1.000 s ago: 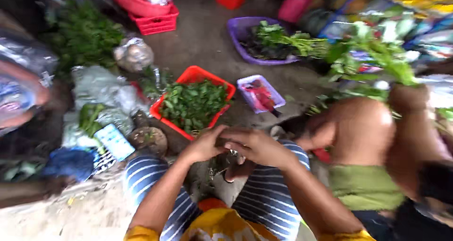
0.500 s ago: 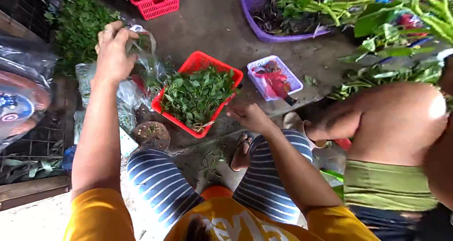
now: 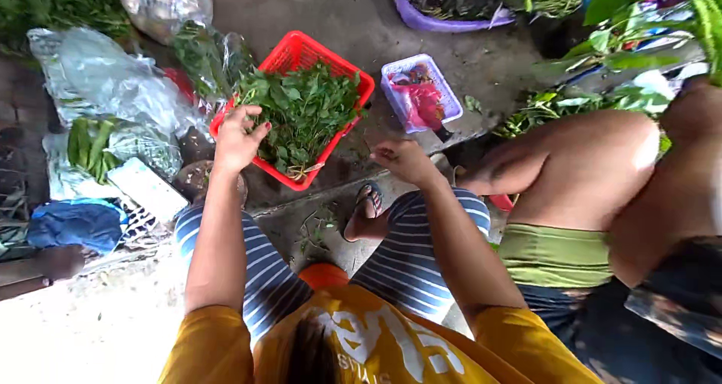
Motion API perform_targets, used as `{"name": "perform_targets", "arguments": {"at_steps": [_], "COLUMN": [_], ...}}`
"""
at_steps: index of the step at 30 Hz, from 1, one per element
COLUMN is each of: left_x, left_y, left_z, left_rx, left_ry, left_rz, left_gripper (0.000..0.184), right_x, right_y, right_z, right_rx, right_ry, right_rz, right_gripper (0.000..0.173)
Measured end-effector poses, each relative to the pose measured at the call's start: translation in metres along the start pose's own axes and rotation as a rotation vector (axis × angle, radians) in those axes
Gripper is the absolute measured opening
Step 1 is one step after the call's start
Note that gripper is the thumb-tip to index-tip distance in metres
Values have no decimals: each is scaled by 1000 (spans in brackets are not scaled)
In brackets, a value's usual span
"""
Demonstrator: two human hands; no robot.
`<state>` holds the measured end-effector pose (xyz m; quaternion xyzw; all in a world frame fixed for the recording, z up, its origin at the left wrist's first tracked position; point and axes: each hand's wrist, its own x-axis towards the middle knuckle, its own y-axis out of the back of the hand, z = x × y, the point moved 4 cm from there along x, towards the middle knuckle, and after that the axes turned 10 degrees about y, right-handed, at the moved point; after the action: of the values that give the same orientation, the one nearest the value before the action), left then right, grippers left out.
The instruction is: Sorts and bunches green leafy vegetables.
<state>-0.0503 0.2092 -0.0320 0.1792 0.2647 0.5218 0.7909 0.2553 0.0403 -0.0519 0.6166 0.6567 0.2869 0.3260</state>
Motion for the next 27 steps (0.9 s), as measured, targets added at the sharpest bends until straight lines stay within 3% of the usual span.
{"name": "perform_targets", "arguments": {"at_steps": [7,9,11,13,17,23,27], "left_x": [-8,-9,-12,-13,-14,-17,-25], "left_y": [20,21,21,23,25,15,-9], "left_z": [2,1,2,1,-8,-5,9], "left_rx": [30,56,67,66,126,133,29], "left_ry": [-108,-145,-173,-205,-189,-182,-193], "left_rz": [96,111,98,93,31,-32,-156], "left_gripper": [36,36,34,32,32,32,29], "right_x": [63,97,123,139,140,121,99], "right_y": [-67,-86,-101,-106,-83,-24,-20], "right_z": [-41,-45,-43,-44,-54,-95,-118], "right_rx": [84,-38,-219,-348,-243,31,272], "right_ry": [-73,-168,-286,-367,-428,-137,68], "right_rz": [40,48,50,55,120,248,317], "right_gripper": [24,27,42,52,42,32,21]}}
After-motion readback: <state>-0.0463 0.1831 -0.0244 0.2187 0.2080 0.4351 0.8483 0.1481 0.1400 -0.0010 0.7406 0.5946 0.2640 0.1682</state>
